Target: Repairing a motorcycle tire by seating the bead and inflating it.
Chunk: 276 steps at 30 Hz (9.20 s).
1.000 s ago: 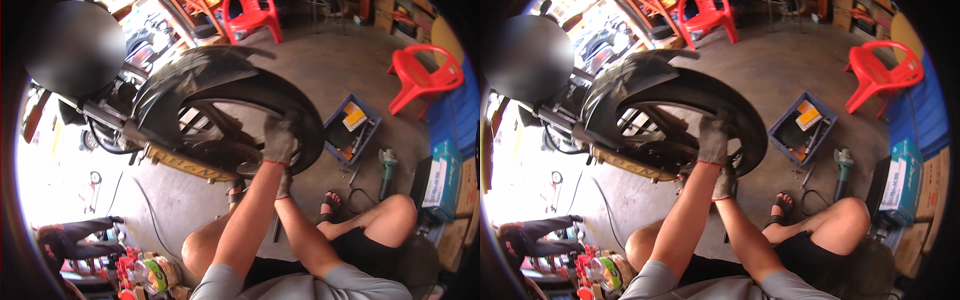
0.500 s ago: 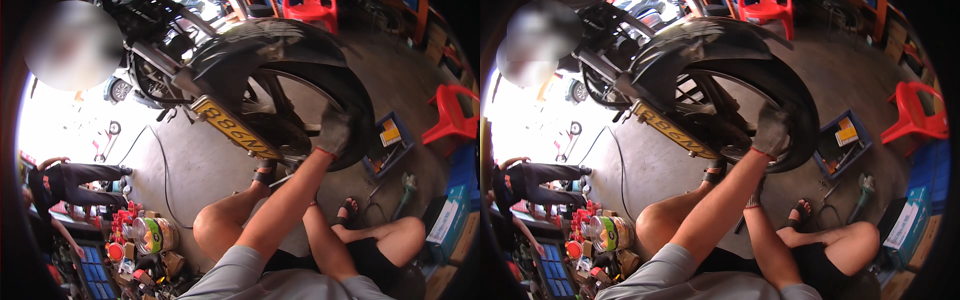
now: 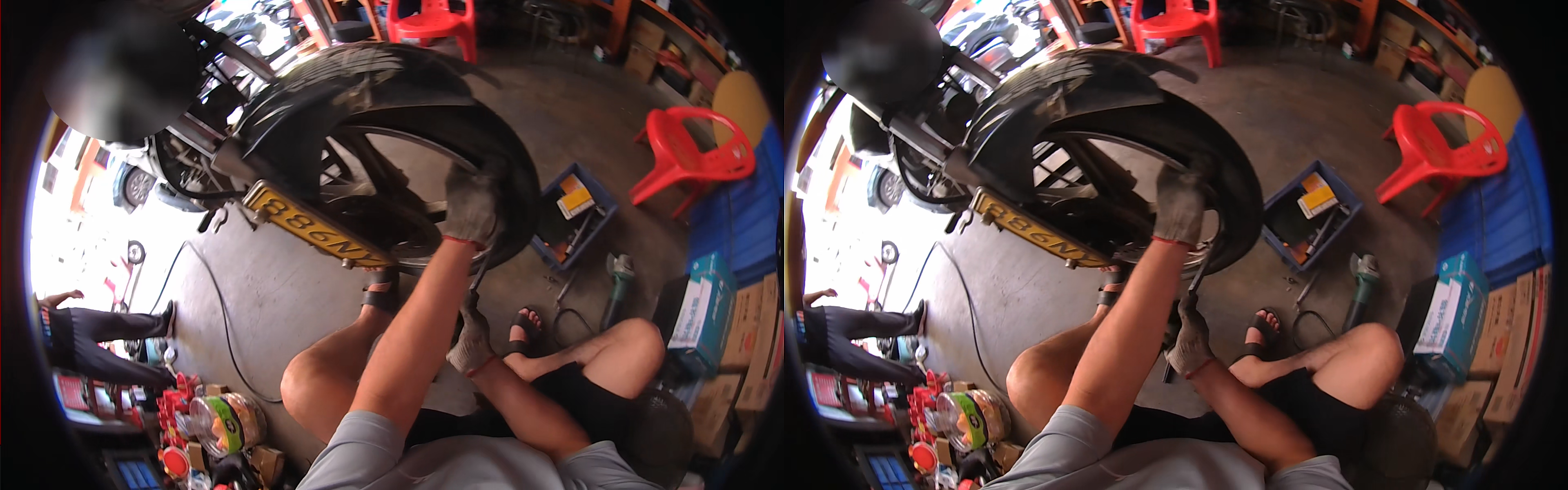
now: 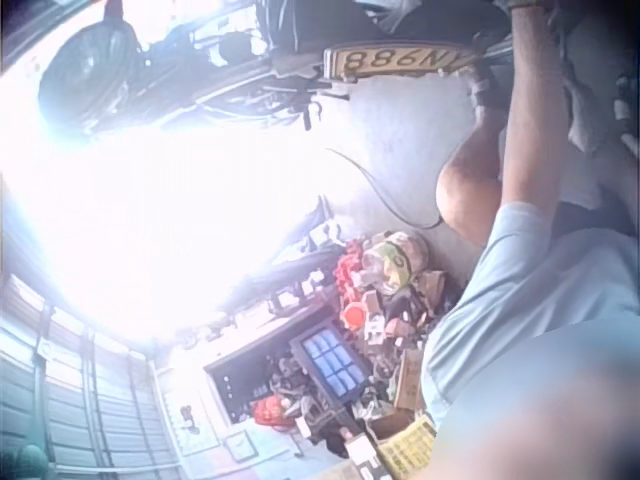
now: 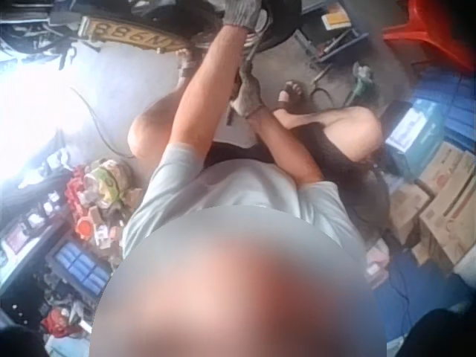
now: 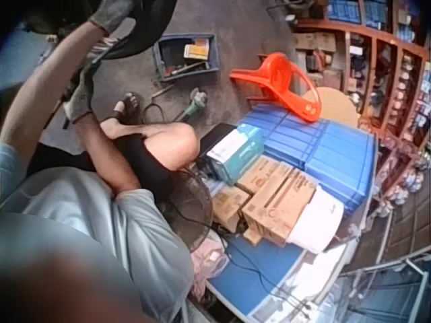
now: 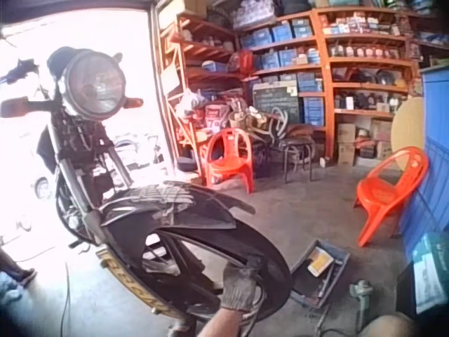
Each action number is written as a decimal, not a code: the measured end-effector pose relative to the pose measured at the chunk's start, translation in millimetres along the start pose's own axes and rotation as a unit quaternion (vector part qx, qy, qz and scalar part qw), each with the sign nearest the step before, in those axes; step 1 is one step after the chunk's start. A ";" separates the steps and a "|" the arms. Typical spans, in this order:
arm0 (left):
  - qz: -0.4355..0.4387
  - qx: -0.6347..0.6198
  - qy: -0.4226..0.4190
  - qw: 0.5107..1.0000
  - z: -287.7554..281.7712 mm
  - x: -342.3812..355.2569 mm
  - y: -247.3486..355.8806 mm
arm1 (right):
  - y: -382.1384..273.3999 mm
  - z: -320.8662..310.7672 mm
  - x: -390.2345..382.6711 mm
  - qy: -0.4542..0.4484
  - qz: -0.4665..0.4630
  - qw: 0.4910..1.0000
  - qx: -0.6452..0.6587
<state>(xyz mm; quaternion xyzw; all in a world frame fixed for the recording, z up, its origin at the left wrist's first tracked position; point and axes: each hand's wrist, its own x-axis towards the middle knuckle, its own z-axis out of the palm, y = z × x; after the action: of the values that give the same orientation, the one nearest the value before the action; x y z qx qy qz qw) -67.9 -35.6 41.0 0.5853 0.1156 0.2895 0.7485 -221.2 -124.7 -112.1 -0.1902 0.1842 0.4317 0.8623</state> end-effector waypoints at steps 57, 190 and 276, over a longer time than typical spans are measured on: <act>0.070 0.130 -0.009 0.989 4.1 -4.4 -10.8 | -164.5 33.8 -101.9 0.119 -0.032 0.767 -0.630; -0.055 -0.068 0.082 0.993 4.1 -2.6 26.2 | -141.6 64.0 -58.6 0.055 -0.300 0.690 -0.657; 0.190 0.358 -0.130 0.905 -40.4 18.5 0.3 | -36.2 50.6 123.5 0.097 -0.465 0.855 -0.209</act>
<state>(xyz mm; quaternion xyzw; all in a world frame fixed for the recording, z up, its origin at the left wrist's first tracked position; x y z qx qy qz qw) -73.7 7.6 32.7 0.8574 -0.0002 0.2863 0.4277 -114.9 -36.8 -122.0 -0.4702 0.0623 -0.0117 0.8803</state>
